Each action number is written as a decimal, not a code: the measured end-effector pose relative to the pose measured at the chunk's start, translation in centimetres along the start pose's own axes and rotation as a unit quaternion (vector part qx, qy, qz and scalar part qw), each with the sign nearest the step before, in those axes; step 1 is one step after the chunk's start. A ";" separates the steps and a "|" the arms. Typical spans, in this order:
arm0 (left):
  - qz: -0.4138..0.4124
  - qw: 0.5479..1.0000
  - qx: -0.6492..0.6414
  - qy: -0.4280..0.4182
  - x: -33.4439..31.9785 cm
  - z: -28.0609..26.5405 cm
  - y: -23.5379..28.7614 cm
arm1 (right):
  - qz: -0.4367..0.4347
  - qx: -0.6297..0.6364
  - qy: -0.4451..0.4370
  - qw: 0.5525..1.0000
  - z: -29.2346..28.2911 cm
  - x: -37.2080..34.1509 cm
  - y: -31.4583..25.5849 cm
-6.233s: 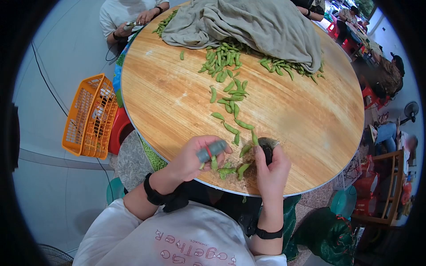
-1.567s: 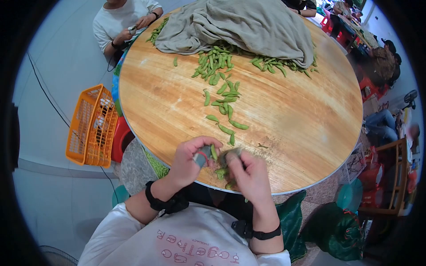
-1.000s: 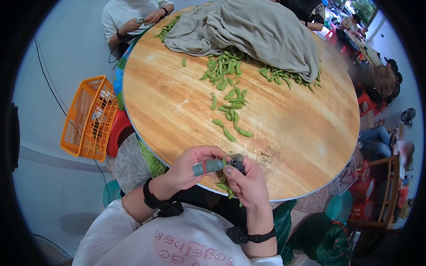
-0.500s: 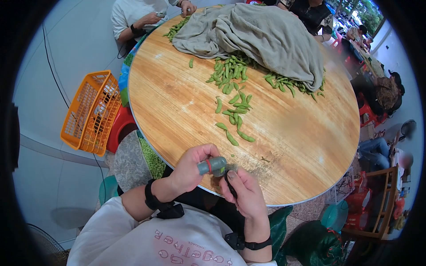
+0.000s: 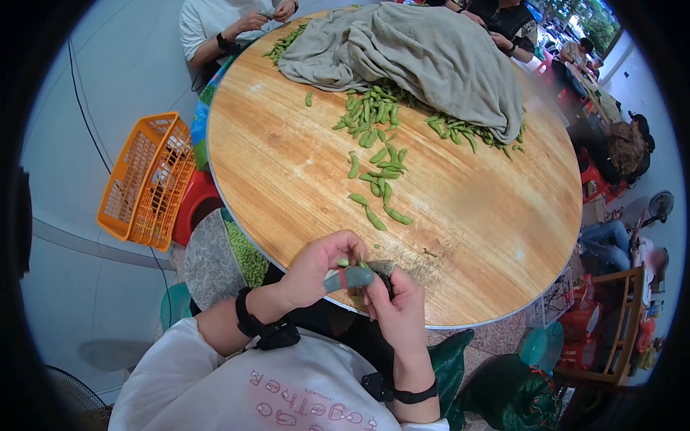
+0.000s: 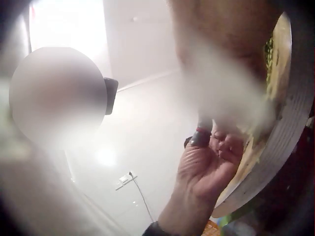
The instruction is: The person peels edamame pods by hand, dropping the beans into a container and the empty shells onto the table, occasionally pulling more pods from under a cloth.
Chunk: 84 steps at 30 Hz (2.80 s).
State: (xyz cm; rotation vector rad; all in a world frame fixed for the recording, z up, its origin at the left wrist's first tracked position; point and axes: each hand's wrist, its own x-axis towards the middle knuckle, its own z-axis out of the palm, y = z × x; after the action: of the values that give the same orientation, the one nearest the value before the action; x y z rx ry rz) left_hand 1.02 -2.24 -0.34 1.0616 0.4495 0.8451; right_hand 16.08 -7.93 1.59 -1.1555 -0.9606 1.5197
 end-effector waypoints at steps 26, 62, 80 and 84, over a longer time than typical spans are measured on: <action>-0.030 0.953 0.299 0.049 -1.7 0.2 2.7 | -0.009 -0.088 0.115 0.989 -1.3 2.3 -0.6; -0.097 0.988 0.099 0.073 0.7 -1.0 0.5 | 0.040 -0.093 0.047 0.994 -0.8 2.0 -0.6; -0.045 0.986 0.154 0.054 0.5 -0.8 0.0 | -0.188 -0.381 0.128 0.896 -2.8 4.0 0.0; -0.059 0.991 -0.062 0.105 0.8 -0.2 0.3 | 0.028 -0.055 0.020 0.998 -1.0 1.6 -1.3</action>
State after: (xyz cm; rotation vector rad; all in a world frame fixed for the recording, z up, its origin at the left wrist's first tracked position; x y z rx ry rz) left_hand 1.31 -1.44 -0.14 0.8266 0.6223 0.8719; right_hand 17.19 -6.09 2.22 -1.2953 -1.0023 1.4977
